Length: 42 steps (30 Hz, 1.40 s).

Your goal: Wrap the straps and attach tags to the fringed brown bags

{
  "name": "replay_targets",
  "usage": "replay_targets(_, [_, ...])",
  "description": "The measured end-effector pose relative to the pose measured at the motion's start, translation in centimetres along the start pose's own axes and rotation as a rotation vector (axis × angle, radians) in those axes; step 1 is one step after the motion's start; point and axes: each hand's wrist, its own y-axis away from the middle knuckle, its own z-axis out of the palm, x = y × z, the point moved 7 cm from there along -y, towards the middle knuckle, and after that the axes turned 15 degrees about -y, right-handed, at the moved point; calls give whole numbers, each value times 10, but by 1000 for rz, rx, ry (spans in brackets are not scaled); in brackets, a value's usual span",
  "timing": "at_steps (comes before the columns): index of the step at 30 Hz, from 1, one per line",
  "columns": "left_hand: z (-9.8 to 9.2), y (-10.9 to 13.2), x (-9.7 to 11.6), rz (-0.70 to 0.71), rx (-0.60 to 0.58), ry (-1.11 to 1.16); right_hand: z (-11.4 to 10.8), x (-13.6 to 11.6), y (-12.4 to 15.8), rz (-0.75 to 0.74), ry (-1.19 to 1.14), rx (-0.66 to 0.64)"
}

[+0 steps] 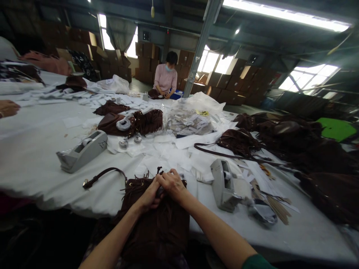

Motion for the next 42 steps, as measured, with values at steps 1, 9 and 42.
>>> replay_targets(1, [1, 0, 2, 21, -13, -5, 2, 3, 2, 23, -25, 13])
replay_targets(9, [3, 0, 8, 78, -69, 5, -8, 12, 38, 146, -314, 32])
replay_targets(42, [-19, -23, 22, 99, 346, -323, 31, -7, 86, 201, -609, 457])
